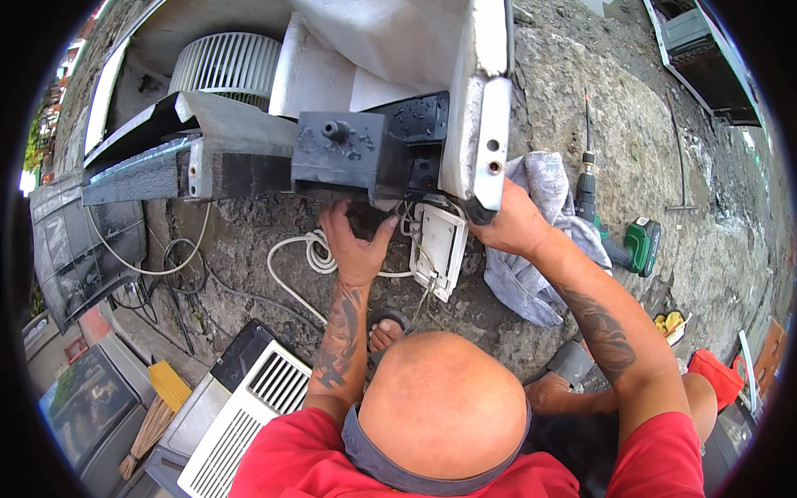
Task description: Repairing an air conditioning unit by adjusting wires and using a drill to secure components.
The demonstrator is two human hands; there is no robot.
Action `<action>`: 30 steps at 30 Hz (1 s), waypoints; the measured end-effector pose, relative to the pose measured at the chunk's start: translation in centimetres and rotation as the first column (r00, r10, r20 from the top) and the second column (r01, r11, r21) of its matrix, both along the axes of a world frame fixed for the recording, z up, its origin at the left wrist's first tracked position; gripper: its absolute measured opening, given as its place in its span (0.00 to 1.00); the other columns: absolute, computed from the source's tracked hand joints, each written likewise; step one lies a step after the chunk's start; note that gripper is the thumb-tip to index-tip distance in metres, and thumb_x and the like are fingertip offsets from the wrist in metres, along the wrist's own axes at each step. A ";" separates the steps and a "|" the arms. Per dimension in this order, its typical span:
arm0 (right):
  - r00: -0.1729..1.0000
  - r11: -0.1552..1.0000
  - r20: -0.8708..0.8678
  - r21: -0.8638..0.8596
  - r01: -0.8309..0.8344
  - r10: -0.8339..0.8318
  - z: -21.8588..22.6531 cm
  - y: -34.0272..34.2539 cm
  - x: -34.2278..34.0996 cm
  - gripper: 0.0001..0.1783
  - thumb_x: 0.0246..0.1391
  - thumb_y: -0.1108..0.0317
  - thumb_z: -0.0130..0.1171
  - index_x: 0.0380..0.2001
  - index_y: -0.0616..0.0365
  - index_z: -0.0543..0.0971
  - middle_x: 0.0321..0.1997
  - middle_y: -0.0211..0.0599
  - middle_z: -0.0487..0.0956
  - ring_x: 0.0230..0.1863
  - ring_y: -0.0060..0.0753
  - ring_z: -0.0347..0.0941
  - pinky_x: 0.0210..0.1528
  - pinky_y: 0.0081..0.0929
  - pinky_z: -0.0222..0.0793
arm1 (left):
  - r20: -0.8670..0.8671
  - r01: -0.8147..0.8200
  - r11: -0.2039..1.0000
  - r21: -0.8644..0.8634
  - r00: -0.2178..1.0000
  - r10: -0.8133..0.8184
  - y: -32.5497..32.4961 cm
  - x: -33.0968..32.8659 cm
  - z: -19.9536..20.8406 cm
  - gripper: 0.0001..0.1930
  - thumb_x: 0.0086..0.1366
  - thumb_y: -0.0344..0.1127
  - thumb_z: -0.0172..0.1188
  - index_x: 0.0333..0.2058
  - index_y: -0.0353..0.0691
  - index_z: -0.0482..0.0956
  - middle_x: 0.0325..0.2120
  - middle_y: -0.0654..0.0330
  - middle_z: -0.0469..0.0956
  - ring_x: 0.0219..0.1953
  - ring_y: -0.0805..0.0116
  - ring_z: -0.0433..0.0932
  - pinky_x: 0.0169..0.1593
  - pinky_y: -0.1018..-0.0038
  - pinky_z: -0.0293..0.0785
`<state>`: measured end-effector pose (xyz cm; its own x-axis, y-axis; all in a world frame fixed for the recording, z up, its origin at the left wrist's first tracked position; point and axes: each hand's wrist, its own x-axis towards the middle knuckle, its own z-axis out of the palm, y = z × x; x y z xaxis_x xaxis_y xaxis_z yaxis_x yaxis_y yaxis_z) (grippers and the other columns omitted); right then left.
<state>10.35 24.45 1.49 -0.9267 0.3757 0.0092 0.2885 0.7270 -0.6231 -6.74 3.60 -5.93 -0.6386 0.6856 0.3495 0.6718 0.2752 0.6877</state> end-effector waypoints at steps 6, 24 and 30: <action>0.999 0.985 0.044 -0.170 0.039 -0.032 -2.9 0.0 -0.6 0.12 0.50 0.72 0.54 0.39 0.58 0.80 0.35 0.49 0.81 0.40 0.55 0.76 0.44 0.41 0.73 | -0.171 -0.199 0.979 -0.047 0.967 0.188 1.0 -1.6 1.0 0.44 0.40 0.54 0.78 0.50 0.34 0.68 0.48 0.45 0.67 0.52 0.43 0.65 0.55 0.49 0.62; 0.973 0.955 -0.202 0.248 0.159 -0.110 -9.7 -3.1 -0.2 0.42 0.49 0.59 0.65 0.64 0.61 0.61 0.61 0.52 0.66 0.49 0.56 0.75 0.49 0.42 0.75 | -0.350 -0.095 0.882 -0.462 0.933 -0.083 2.0 -4.5 1.3 0.38 0.44 0.61 0.72 0.44 0.33 0.77 0.44 0.43 0.73 0.51 0.40 0.69 0.56 0.51 0.64; 0.959 0.981 -0.209 -0.012 0.192 -0.190 -10.2 -4.5 -1.1 0.42 0.49 0.60 0.65 0.63 0.70 0.62 0.55 0.56 0.71 0.46 0.54 0.74 0.49 0.40 0.72 | -0.327 -0.051 0.857 -0.513 0.934 -0.141 1.3 -5.4 -2.5 0.23 0.55 0.54 0.64 0.43 0.43 0.81 0.42 0.57 0.80 0.46 0.55 0.77 0.52 0.57 0.69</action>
<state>9.30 19.98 -8.73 -0.8149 0.5447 0.1983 0.2871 0.6764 -0.6783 -12.17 4.91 -8.41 -0.5082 0.8507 0.1345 0.8563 0.4823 0.1848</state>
